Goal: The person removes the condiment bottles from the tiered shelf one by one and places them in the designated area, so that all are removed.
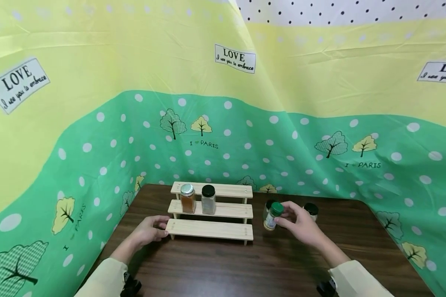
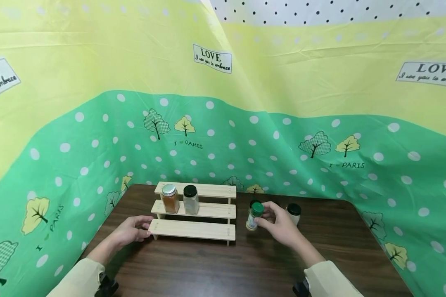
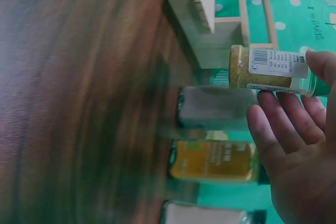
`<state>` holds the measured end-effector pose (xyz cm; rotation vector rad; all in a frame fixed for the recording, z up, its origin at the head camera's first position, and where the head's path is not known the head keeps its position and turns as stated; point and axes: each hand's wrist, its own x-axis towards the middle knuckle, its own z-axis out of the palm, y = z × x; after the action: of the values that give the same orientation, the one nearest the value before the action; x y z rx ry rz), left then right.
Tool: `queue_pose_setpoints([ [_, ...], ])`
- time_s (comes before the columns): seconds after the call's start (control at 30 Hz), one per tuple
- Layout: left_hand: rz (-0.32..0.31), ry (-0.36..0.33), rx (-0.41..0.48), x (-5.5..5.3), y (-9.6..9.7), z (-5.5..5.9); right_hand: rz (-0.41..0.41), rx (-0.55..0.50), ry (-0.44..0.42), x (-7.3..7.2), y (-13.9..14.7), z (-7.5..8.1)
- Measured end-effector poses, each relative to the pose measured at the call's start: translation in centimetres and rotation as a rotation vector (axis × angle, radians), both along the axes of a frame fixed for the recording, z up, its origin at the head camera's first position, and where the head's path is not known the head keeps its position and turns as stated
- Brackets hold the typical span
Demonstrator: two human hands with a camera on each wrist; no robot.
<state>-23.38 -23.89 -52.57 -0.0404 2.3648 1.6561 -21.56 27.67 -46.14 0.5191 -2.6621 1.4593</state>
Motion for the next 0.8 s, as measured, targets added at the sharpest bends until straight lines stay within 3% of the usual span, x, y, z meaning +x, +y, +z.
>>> queue_pose_setpoints([
  [0.4,0.010,-0.004,-0.006,-0.2,0.1,0.1,-0.038,0.006,-0.118,0.1,1.2,-3.7],
  [0.8,0.005,-0.038,0.002,-0.1,0.0,0.0,-0.055,-0.022,-0.182,-0.1,1.0,-5.4],
])
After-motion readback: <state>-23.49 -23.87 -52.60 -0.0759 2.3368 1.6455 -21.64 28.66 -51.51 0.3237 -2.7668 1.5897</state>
